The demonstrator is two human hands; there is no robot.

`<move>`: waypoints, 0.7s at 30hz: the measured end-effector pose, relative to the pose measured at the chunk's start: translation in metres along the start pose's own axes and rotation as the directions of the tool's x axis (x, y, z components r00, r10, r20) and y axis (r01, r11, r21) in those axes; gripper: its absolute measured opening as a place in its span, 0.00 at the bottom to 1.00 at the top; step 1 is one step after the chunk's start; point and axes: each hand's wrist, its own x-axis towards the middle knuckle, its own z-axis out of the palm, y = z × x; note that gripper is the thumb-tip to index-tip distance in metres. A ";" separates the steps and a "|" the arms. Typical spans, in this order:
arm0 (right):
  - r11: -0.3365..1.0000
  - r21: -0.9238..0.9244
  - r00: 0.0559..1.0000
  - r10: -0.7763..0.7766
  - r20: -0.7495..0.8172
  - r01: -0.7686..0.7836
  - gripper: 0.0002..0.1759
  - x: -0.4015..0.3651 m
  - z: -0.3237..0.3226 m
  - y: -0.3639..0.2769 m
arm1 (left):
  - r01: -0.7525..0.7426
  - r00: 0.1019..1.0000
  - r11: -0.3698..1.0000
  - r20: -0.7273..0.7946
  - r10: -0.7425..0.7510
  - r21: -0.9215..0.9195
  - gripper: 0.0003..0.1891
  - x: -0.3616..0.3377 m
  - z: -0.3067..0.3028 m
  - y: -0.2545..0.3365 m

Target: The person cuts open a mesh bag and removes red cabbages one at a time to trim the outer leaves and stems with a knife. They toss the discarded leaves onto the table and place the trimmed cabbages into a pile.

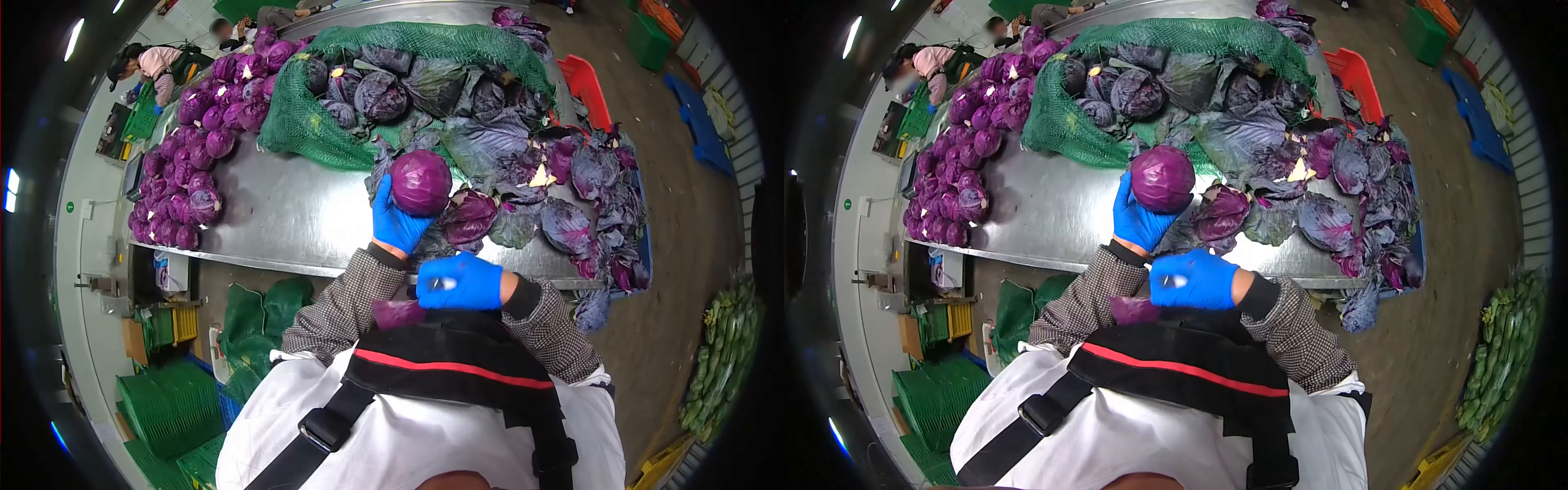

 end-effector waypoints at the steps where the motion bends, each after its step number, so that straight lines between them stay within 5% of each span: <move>1: 0.976 0.210 0.963 0.008 -0.270 0.050 0.11 0.002 0.002 0.029 | 0.021 0.999 1.000 0.030 -0.020 -0.019 0.33 0.001 -0.003 0.001; 2: 0.908 0.391 0.857 0.077 -0.509 0.151 0.13 0.003 0.000 0.046 | 0.018 0.999 1.000 0.028 -0.017 -0.023 0.33 -0.001 -0.004 0.002; 3: 0.864 0.502 0.794 0.279 -0.540 0.037 0.18 0.001 -0.020 0.028 | 0.082 0.995 0.996 0.058 -0.079 -0.048 0.34 -0.003 -0.003 0.003; 4: 0.963 0.271 0.673 0.202 -0.711 -0.003 0.25 0.003 -0.032 0.019 | 0.146 0.986 0.987 0.093 -0.140 -0.068 0.35 -0.005 -0.002 0.005; 6: 0.952 0.079 0.609 0.251 -0.752 -0.295 0.32 0.008 -0.049 0.026 | 0.182 0.982 0.983 0.052 -0.180 -0.022 0.39 -0.012 0.005 0.009; 8: 0.969 0.111 0.611 0.225 -0.759 -0.219 0.36 0.018 -0.047 0.036 | 0.393 0.892 0.912 0.189 -0.410 0.120 0.42 -0.019 0.008 0.018; 10: 0.979 0.143 0.623 0.202 -0.756 -0.143 0.39 0.034 -0.035 0.050 | 0.202 0.978 0.912 -0.030 -0.205 0.356 0.42 -0.024 0.004 0.028; 12: 0.850 0.468 0.664 0.497 -0.558 -0.243 0.39 0.051 -0.016 0.068 | 0.216 0.976 0.929 -0.105 -0.193 0.302 0.38 -0.028 -0.020 0.048; 14: 0.927 0.135 0.746 0.363 -0.559 -0.350 0.39 0.063 0.003 0.100 | 0.135 0.976 0.976 -0.192 -0.102 0.169 0.36 -0.041 -0.053 0.068; 16: 0.748 -0.375 0.811 0.362 -0.460 -0.547 0.42 0.065 0.009 0.101 | -0.182 0.938 0.952 -0.246 0.243 0.246 0.39 -0.038 -0.111 0.101; 18: 0.664 -0.507 0.831 0.373 -0.412 -0.550 0.44 0.055 0.018 0.128 | -0.455 0.800 0.875 -0.509 0.319 -0.167 0.41 -0.043 -0.127 0.145; 21: 0.627 -0.460 0.767 0.403 -0.499 -0.629 0.45 0.021 0.012 0.176 | -0.534 0.801 0.838 -0.386 0.458 -0.113 0.43 -0.036 -0.136 0.180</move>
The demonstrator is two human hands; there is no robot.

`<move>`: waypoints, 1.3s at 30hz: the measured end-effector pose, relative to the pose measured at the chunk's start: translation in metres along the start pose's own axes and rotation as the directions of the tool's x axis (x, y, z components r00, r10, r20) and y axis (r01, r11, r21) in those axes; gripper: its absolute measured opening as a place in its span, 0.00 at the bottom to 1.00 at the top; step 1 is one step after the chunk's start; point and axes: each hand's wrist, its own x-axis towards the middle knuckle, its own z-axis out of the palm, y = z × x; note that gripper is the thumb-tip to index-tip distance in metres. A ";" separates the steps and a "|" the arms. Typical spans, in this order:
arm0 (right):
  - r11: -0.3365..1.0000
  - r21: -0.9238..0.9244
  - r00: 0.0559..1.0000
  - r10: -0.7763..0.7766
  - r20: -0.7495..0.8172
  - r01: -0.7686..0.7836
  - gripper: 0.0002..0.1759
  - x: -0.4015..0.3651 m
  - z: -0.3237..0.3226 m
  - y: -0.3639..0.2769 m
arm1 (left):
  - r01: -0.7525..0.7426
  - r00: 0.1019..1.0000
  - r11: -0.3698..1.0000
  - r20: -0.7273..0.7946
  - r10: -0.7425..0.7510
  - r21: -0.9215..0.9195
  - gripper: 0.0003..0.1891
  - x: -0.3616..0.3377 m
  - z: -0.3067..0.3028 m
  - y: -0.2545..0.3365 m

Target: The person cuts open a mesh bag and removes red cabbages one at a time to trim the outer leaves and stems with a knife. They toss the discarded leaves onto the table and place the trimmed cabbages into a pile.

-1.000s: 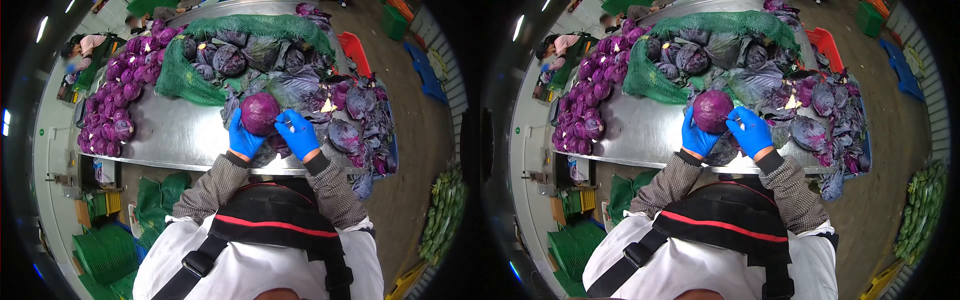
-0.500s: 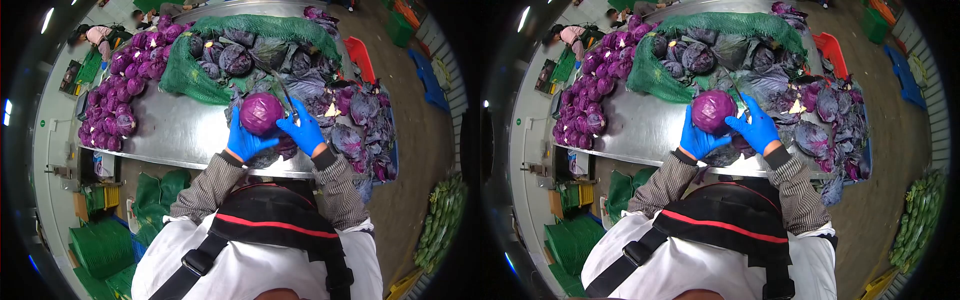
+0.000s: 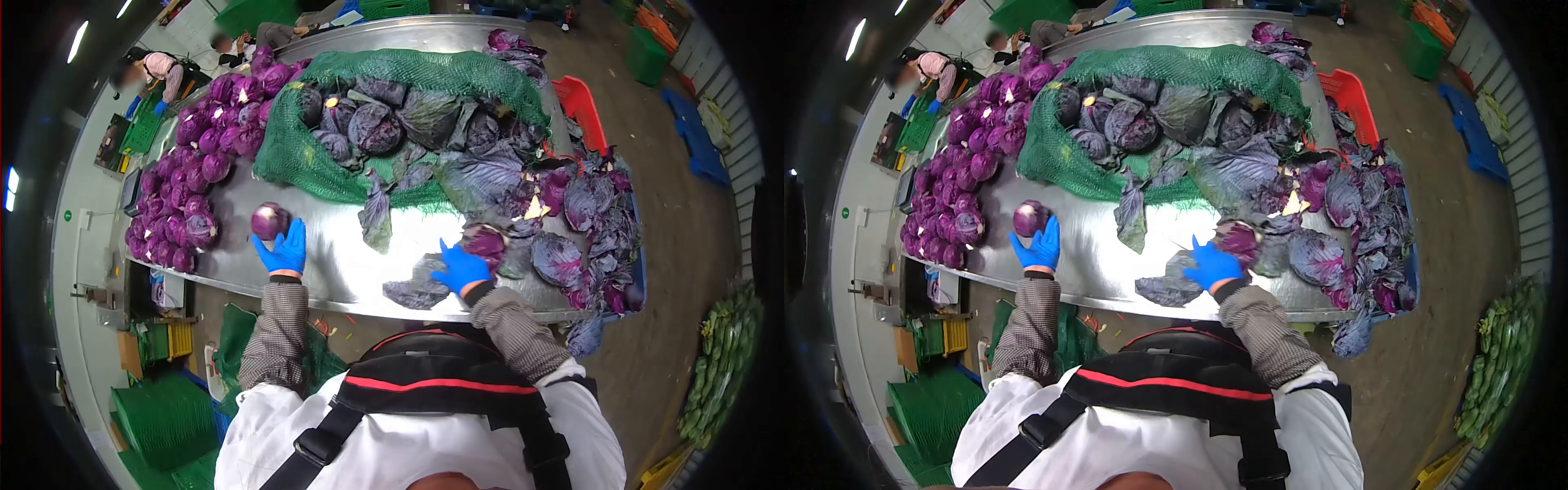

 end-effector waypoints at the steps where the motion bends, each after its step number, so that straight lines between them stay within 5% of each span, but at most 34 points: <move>1: 0.994 0.081 0.997 0.075 0.018 -0.076 0.44 -0.006 -0.008 0.021 | -0.009 0.999 0.995 -0.035 0.013 0.101 0.43 -0.006 0.022 -0.007; 3: 0.999 0.047 0.955 -0.009 -0.297 0.024 0.40 -0.030 -0.010 0.079 | 0.035 0.999 0.976 -0.034 -0.029 0.213 0.39 -0.008 0.049 -0.026; 5: 0.984 0.016 0.958 0.175 -0.229 -0.176 0.38 -0.058 -0.056 0.114 | 0.157 0.977 0.950 0.095 -0.188 0.271 0.34 0.003 0.056 -0.053; 8: 0.916 0.164 0.861 0.401 -0.311 -0.367 0.34 -0.084 -0.101 0.178 | 0.253 0.929 0.887 0.158 -0.334 0.385 0.31 0.016 0.083 -0.096; 10: 0.911 0.185 0.770 0.411 -0.488 -0.369 0.30 -0.076 -0.108 0.213 | 0.270 0.913 0.856 0.165 -0.372 0.440 0.30 0.035 0.101 -0.117; 12: 0.929 0.184 0.753 0.369 -0.545 -0.322 0.28 -0.054 -0.139 0.184 | 0.328 0.915 0.842 0.078 -0.396 0.428 0.28 0.061 0.112 -0.131; 14: 0.949 0.267 0.865 0.270 -0.423 -0.166 0.25 -0.008 -0.162 0.126 | 0.373 0.921 0.806 -0.074 -0.383 0.460 0.31 0.098 0.108 -0.144; 15: 0.950 0.309 0.832 0.129 -0.540 0.053 0.22 0.018 -0.157 0.103 | 0.384 0.923 0.806 -0.172 -0.344 0.451 0.36 0.110 0.107 -0.154; 16: 0.835 0.541 0.887 0.168 -0.429 0.104 0.21 0.040 -0.166 0.068 | 0.427 0.902 0.793 -0.147 -0.406 0.434 0.38 0.127 0.096 -0.159; 18: 0.885 0.297 0.838 -0.165 -0.520 0.358 0.24 0.105 -0.160 0.033 | 0.506 0.843 0.784 -0.017 -0.537 0.360 0.40 0.162 0.068 -0.168; 19: 0.857 0.368 0.878 -0.180 -0.444 0.361 0.26 0.127 -0.173 0.001 | 0.552 0.794 0.776 0.091 -0.601 0.305 0.42 0.171 0.057 -0.173; 20: 0.915 0.137 0.833 -0.273 -0.481 0.380 0.29 0.155 -0.171 -0.015 | 0.523 0.821 0.817 0.113 -0.559 0.244 0.44 0.166 0.064 -0.183; 21: 0.935 0.161 0.908 -0.251 -0.335 0.317 0.31 0.177 -0.184 -0.037 | 0.492 0.845 0.852 0.137 -0.517 0.180 0.45 0.158 0.077 -0.191; 22: 0.904 0.133 0.873 -0.342 -0.347 0.407 0.33 0.209 -0.174 -0.043 | 0.496 0.861 0.847 0.020 -0.508 0.193 0.48 0.151 0.088 -0.190; 25: 0.953 -0.010 0.941 -0.299 -0.158 0.301 0.39 0.265 -0.174 -0.075 | 0.502 0.864 0.835 -0.186 -0.469 0.225 0.52 0.142 0.104 -0.187; 28: 0.974 -0.018 0.974 -0.226 -0.022 0.225 0.42 0.289 -0.163 -0.074 | 0.486 0.874 0.863 -0.076 -0.480 0.137 0.51 0.153 0.098 -0.190; 31: 0.960 0.014 0.957 -0.278 -0.080 0.280 0.44 0.278 -0.150 -0.067 | 0.484 0.874 0.874 0.038 -0.485 0.037 0.47 0.154 0.097 -0.197; 33: 0.945 0.047 0.943 -0.319 -0.092 0.325 0.45 0.251 -0.145 -0.067 | 0.338 0.932 0.929 0.086 -0.353 0.150 0.42 0.140 0.093 -0.202; 37: 0.917 0.224 0.940 -0.299 -0.163 0.331 0.45 0.185 -0.137 -0.063 | 0.529 0.837 0.848 0.152 -0.526 0.028 0.35 0.095 0.074 -0.189; 39: 0.894 0.296 0.940 -0.294 -0.176 0.335 0.41 0.136 -0.151 -0.060 | 0.551 0.788 0.802 0.175 -0.591 0.230 0.31 0.058 0.084 -0.171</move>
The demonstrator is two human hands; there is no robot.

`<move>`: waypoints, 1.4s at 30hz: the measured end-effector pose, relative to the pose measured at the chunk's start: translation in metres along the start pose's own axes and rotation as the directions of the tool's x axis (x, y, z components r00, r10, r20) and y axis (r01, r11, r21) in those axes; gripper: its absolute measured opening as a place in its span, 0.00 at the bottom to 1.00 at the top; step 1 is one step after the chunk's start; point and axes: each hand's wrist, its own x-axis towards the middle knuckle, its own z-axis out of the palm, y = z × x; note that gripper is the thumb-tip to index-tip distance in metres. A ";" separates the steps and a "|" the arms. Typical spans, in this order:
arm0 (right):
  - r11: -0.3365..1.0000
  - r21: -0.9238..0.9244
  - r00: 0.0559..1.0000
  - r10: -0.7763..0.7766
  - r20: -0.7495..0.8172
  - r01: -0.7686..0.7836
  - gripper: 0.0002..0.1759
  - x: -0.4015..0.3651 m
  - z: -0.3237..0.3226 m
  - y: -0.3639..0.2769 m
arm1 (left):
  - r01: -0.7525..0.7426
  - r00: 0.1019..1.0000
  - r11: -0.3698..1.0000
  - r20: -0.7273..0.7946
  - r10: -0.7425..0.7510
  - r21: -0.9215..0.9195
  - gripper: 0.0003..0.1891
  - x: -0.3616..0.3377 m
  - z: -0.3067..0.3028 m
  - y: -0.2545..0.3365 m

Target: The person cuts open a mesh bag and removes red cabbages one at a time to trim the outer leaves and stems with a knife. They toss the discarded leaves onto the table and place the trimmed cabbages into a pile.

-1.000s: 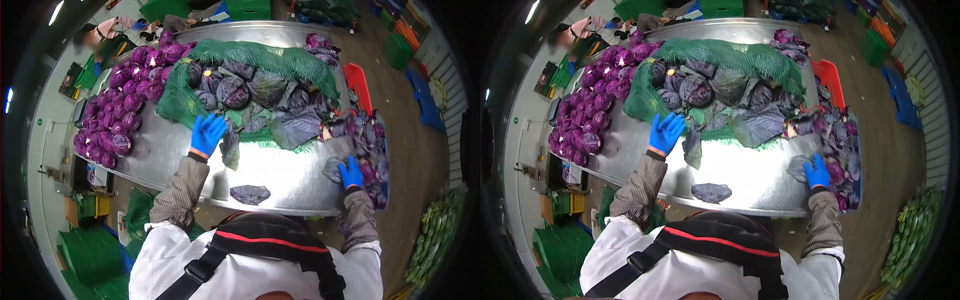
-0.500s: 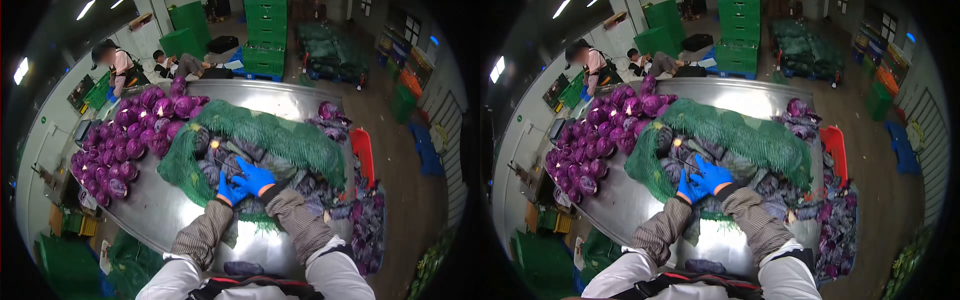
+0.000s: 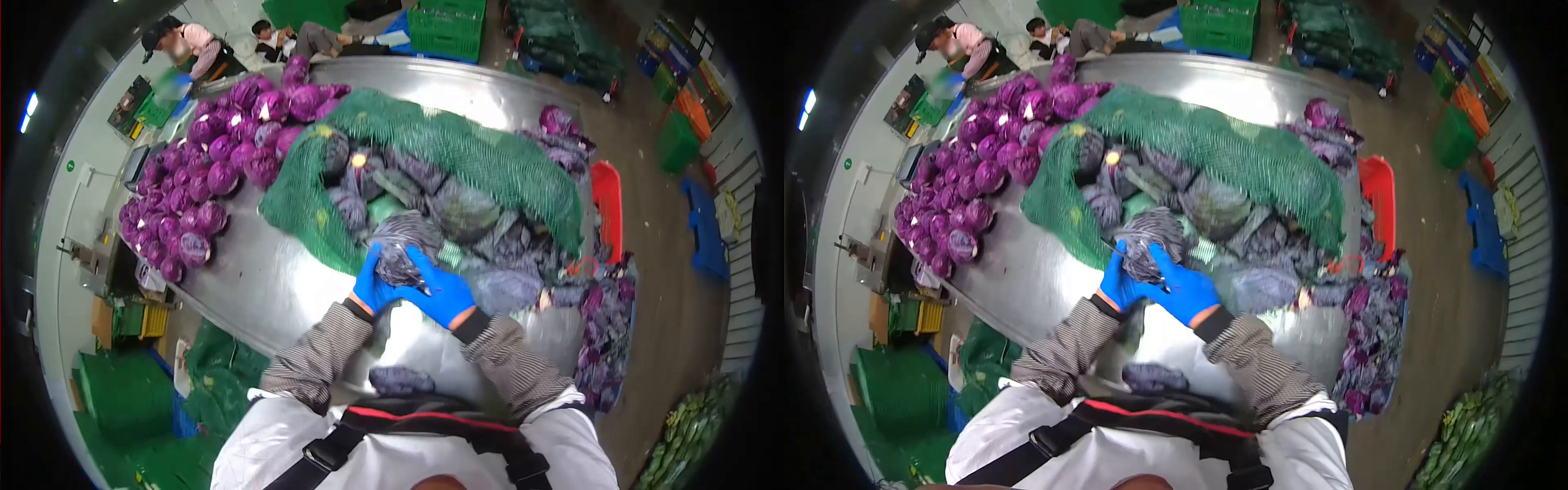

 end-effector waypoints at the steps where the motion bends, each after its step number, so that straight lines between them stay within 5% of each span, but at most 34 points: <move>1: 0.991 0.104 0.987 -0.063 -0.146 0.079 0.36 -0.024 -0.004 -0.007 | -0.063 0.998 0.975 -0.002 0.065 0.215 0.31 -0.016 0.009 -0.001; 2: 0.974 0.217 0.996 0.077 -0.042 -0.066 0.31 -0.046 -0.010 -0.010 | -0.114 0.993 0.898 0.013 0.120 0.426 0.32 -0.028 0.016 0.000; 4: 0.916 0.398 0.951 0.082 -0.298 0.045 0.24 -0.082 0.012 0.009 | -0.073 0.953 0.447 -0.070 0.296 0.891 0.40 -0.053 0.036 -0.009; 5: 0.721 0.659 0.940 0.336 -0.064 -0.213 0.21 -0.100 0.009 0.013 | -0.018 0.927 -0.006 0.019 0.373 1.000 0.44 -0.060 0.039 -0.019; 6: 0.406 0.796 0.842 0.491 0.223 -0.448 0.18 -0.116 0.006 0.015 | 0.054 0.911 -0.456 0.143 0.387 0.888 0.48 -0.065 0.039 -0.031; 7: 0.411 0.795 0.837 0.506 0.209 -0.447 0.14 -0.132 0.013 0.011 | 0.033 0.921 -0.312 0.092 0.378 0.950 0.52 -0.071 0.031 -0.043; 8: 0.259 0.778 0.723 0.607 0.331 -0.573 0.14 -0.139 0.026 0.033 | 0.143 0.950 -0.570 0.048 0.308 0.809 0.51 -0.065 0.032 -0.064; 10: 0.340 0.745 0.692 0.688 0.219 -0.574 0.15 -0.165 0.046 0.056 | 0.001 0.943 -0.779 0.259 0.210 0.628 0.50 -0.066 0.033 -0.094; 12: 0.278 0.729 0.650 0.702 0.290 -0.625 0.15 -0.185 0.043 0.069 | 0.024 0.963 -0.705 0.173 0.207 0.708 0.51 -0.060 0.045 -0.114; 15: 0.820 0.262 0.819 0.555 -0.145 -0.510 0.14 -0.202 0.033 0.065 | -0.005 0.920 -0.654 0.260 0.294 0.756 0.52 -0.039 0.029 -0.127; 16: 0.813 0.269 0.810 0.566 -0.154 -0.517 0.14 -0.205 0.027 0.060 | -0.016 0.924 -0.659 0.263 0.277 0.752 0.52 -0.034 0.025 -0.127; 19: 0.885 -0.163 0.887 0.393 -0.241 -0.436 0.11 -0.201 0.005 0.032 | 0.090 0.969 -0.670 0.092 0.230 0.737 0.52 -0.028 0.043 -0.129; 23: 0.805 -0.335 0.871 0.470 -0.145 -0.490 0.07 -0.190 0.011 0.040 | 0.117 0.963 -0.721 0.101 0.252 0.683 0.52 -0.022 0.050 -0.141; 27: 0.828 -0.201 0.852 0.516 -0.091 -0.524 0.10 -0.173 0.020 0.071 | 0.133 0.956 -0.708 0.099 0.276 0.693 0.51 -0.025 0.047 -0.144; 30: 0.788 -0.230 0.815 0.577 -0.044 -0.570 0.11 -0.161 0.039 0.119 | -0.117 0.922 -0.707 0.342 0.184 0.698 0.49 -0.030 0.035 -0.144; 32: 0.795 -0.216 0.819 0.572 -0.046 -0.568 0.11 -0.166 0.044 0.121 | -0.102 0.923 -0.663 0.319 0.216 0.742 0.48 -0.040 0.023 -0.130; 35: 0.696 -0.084 0.693 0.718 0.072 -0.713 0.17 -0.176 0.031 0.107 | -0.262 0.916 -0.375 0.351 0.194 0.889 0.51 -0.062 -0.007 -0.099; 38: 0.711 0.007 0.711 0.702 0.050 -0.703 0.19 -0.188 0.026 0.095 | -0.230 0.939 -0.296 0.291 0.183 0.927 0.53 -0.094 -0.032 -0.089; 40: 0.684 -0.087 0.683 0.729 0.042 -0.725 0.20 -0.181 0.009 0.055 | -0.199 0.940 -0.216 0.248 0.232 0.956 0.52 -0.104 -0.045 -0.093; 42: 0.781 -0.168 0.797 0.602 -0.053 -0.602 0.22 -0.175 0.006 0.024 | -0.051 0.932 -0.262 0.140 0.335 0.964 0.52 -0.105 -0.043 -0.103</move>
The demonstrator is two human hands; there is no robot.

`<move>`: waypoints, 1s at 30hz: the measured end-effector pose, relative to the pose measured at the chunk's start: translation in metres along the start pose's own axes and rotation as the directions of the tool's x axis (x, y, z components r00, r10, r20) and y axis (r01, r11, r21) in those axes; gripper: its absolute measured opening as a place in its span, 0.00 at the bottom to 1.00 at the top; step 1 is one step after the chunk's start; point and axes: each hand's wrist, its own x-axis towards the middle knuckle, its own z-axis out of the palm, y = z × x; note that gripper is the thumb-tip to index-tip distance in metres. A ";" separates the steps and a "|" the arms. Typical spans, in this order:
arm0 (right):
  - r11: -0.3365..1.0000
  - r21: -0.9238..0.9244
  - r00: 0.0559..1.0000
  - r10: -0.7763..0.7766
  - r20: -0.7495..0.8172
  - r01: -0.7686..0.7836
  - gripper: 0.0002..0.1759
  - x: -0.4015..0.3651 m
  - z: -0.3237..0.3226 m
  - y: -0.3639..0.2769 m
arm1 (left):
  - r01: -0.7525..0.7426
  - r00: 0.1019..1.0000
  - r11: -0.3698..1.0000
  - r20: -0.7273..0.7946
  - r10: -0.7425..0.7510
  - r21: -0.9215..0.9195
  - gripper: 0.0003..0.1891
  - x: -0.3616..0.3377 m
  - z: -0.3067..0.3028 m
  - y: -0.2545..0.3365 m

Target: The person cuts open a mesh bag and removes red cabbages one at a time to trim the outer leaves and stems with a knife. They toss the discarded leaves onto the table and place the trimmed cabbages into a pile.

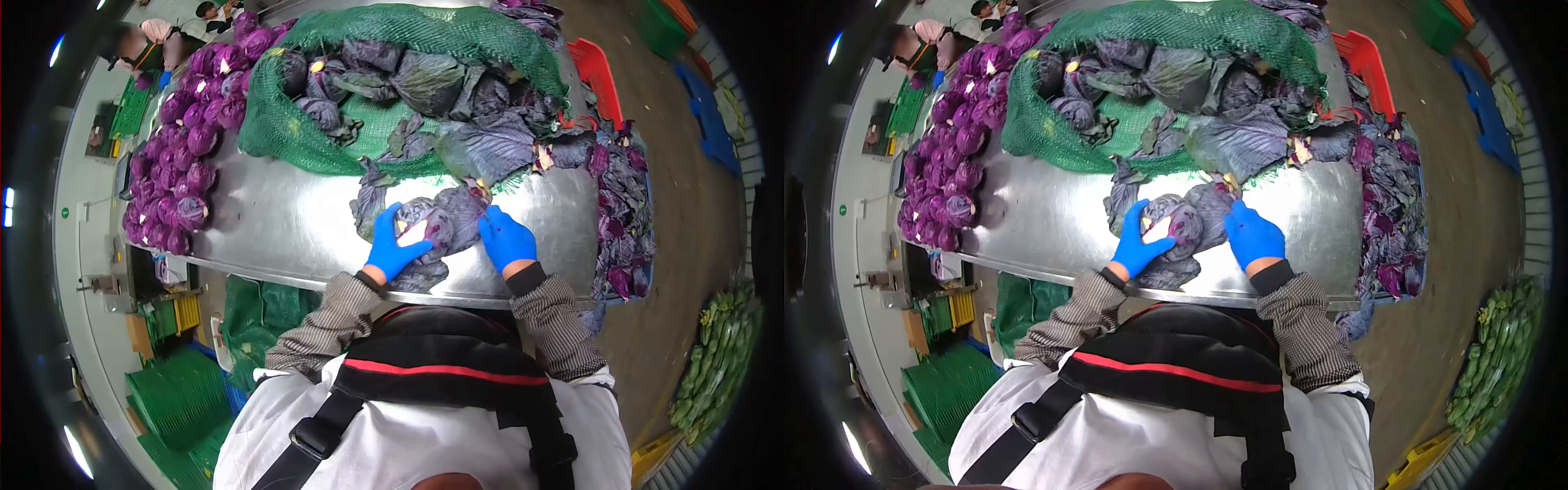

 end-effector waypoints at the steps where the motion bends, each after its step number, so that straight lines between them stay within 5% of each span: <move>1: 1.000 -0.002 1.000 -0.006 0.005 0.006 0.22 -0.006 -0.003 -0.015 | 0.053 0.998 0.998 0.041 -0.054 0.043 0.53 0.001 0.000 0.006; 2: 0.993 0.049 0.994 -0.106 -0.014 0.106 0.24 -0.011 -0.005 -0.029 | 0.052 0.998 0.998 0.038 -0.054 0.041 0.53 0.005 -0.002 0.016; 3: 0.974 0.096 0.979 -0.202 -0.040 0.205 0.26 -0.014 -0.006 -0.035 | -0.116 0.987 0.988 0.124 0.102 0.107 0.54 0.011 -0.005 0.025; 4: 0.975 0.089 0.979 -0.202 -0.040 0.205 0.26 -0.011 -0.003 -0.034 | -0.282 0.945 0.947 0.217 0.246 0.156 0.54 0.015 -0.007 0.033; 6: 0.993 0.054 0.983 -0.115 0.140 0.109 0.29 0.009 0.009 -0.025 | -0.396 0.918 0.898 0.117 0.380 0.190 0.55 0.022 -0.011 0.042; 8: 0.996 0.076 0.981 -0.067 0.180 0.054 0.30 0.014 0.014 -0.016 | -0.279 0.959 0.952 -0.019 0.284 0.129 0.55 0.022 -0.003 0.032; 9: 0.998 0.049 0.981 -0.051 0.185 0.042 0.30 0.012 0.010 -0.016 | -0.125 0.986 0.992 0.106 0.126 -0.019 0.54 0.017 0.003 0.031; 10: 0.999 0.023 0.980 -0.032 0.195 0.028 0.29 0.008 0.009 -0.017 | -0.156 0.988 0.982 0.026 0.154 0.110 0.53 0.013 0.013 0.032; 15: 0.982 -0.164 0.994 -0.103 -0.024 0.098 0.16 -0.027 0.010 -0.029 | -0.136 0.991 0.986 0.017 0.135 0.095 0.52 0.025 0.018 0.033; 20: 0.994 0.080 0.994 0.083 -0.069 -0.077 0.19 -0.001 0.027 0.006 | -0.195 0.981 0.968 0.032 0.193 0.160 0.53 0.021 0.019 0.035; 23: 0.995 0.025 0.995 0.093 -0.025 -0.092 0.20 0.014 0.028 0.010 | -0.221 0.975 0.955 0.021 0.221 0.198 0.53 0.016 0.021 0.034; 26: 0.997 0.067 0.998 0.044 -0.033 -0.042 0.22 0.006 0.027 -0.007 | -0.243 0.970 0.955 0.016 0.244 0.168 0.54 0.004 0.015 0.027; 30: 0.980 0.071 0.954 -0.165 -0.249 0.188 0.19 -0.007 0.035 -0.014 | -0.301 0.954 0.941 0.050 0.297 0.155 0.54 -0.010 0.010 0.025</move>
